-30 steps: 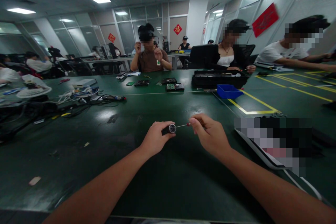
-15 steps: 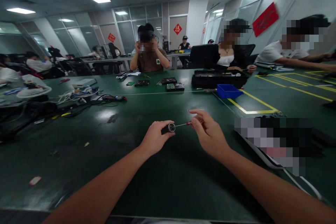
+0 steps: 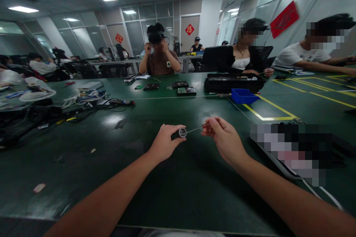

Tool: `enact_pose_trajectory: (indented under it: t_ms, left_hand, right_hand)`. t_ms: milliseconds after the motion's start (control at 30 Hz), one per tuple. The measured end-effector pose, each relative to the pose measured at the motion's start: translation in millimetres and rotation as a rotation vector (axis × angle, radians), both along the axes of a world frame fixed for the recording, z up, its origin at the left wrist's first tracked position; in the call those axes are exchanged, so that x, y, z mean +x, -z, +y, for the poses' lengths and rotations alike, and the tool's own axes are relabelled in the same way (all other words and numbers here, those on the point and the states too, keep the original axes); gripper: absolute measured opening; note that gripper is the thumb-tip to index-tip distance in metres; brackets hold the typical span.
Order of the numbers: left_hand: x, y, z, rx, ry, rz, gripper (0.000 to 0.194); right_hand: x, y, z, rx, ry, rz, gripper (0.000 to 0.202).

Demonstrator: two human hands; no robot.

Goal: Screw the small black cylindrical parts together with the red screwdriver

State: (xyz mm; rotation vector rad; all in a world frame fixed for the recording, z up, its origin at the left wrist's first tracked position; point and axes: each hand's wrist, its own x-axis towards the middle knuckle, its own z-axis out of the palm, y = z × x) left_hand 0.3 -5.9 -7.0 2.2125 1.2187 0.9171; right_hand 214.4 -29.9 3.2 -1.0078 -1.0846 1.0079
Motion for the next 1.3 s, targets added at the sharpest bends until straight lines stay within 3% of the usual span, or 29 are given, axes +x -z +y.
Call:
enact_pose_trajectory:
  t_ms: [167, 700, 967, 1300]
  left_hand:
    - [0.3, 1.0, -1.2, 0.000, -0.005, -0.016, 0.038]
    - [2.4, -2.2, -3.1, -0.012, -0.017, 0.026, 0.038]
    - [0.9, 0.4, -2.1, 0.032, -0.017, 0.062, 0.039]
    - [-0.7, 3.0, 1.0, 0.041, -0.017, 0.085, 0.038]
  right_hand:
    - [0.6, -1.7, -4.8, 0.137, 0.108, -0.230, 0.029]
    - [-2.6, -4.7, -15.2, 0.250, 0.135, -0.460, 0.022]
    - [0.0, -12.3, -21.1, 0.374, 0.292, -0.738, 0.027]
    - [-0.1, -13.9, -22.7, 0.425, 0.158, -0.820, 0.014]
